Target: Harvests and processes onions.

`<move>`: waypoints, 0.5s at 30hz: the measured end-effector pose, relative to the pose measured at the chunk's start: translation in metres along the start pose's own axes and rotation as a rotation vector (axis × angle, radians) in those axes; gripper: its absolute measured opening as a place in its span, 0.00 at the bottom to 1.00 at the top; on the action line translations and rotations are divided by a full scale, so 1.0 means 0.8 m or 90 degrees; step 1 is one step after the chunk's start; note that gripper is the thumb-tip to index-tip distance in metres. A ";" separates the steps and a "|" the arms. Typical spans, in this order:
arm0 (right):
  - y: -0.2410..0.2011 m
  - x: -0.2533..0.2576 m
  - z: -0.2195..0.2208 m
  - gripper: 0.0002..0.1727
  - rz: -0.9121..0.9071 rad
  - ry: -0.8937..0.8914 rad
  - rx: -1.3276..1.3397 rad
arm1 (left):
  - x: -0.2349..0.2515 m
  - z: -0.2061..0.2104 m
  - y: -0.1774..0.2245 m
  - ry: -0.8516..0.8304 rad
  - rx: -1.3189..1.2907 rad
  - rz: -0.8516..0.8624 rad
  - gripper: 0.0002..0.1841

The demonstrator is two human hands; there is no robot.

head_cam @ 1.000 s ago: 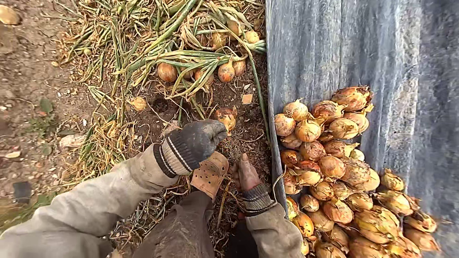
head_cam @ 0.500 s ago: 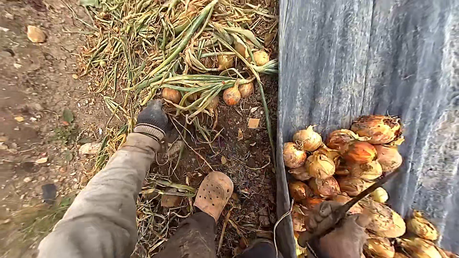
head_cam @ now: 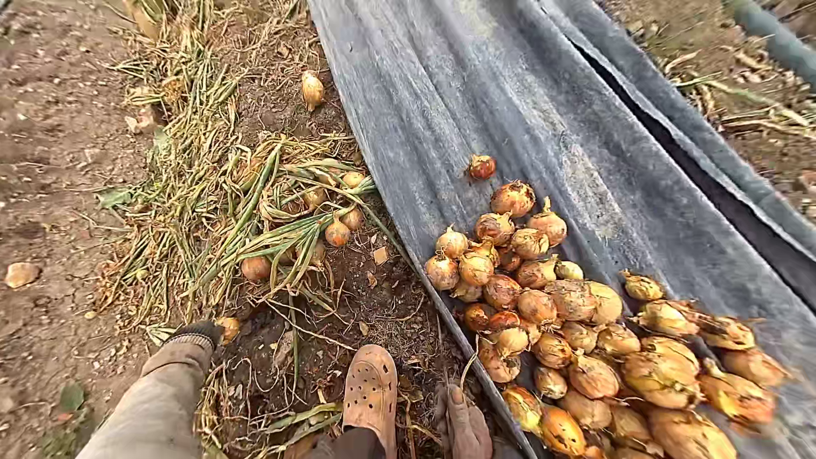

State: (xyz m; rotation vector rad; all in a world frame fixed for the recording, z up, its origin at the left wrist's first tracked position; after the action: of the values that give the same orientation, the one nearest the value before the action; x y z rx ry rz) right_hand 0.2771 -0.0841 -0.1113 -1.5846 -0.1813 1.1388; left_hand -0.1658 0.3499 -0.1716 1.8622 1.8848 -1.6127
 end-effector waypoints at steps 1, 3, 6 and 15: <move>0.006 -0.015 -0.006 0.38 0.018 0.014 0.001 | -0.024 -0.006 0.006 0.014 -0.031 0.016 0.27; 0.016 -0.039 -0.014 0.36 0.043 0.029 -0.027 | -0.082 -0.025 0.026 0.069 -0.054 0.082 0.25; 0.016 -0.052 -0.006 0.36 0.106 -0.029 -0.115 | -0.201 -0.073 0.058 0.207 -0.212 0.209 0.24; -0.172 -0.090 0.094 0.40 -0.177 -0.187 -0.065 | -0.567 -0.178 0.110 0.338 -0.581 0.773 0.13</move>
State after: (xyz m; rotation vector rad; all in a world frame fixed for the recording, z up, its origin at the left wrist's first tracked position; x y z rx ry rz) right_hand 0.2441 -0.0295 0.0489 -1.4198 -0.6432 1.1508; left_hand 0.1120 0.0985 0.1342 2.1840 0.7900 0.1051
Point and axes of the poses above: each hand's wrist, its own x-axis towards the middle knuckle, its own z-axis out of the palm, y = z × x, the point moved 10 cm from there along x, towards the middle knuckle, and after that the axes turned 12 degrees about x, right-handed, at the moved point
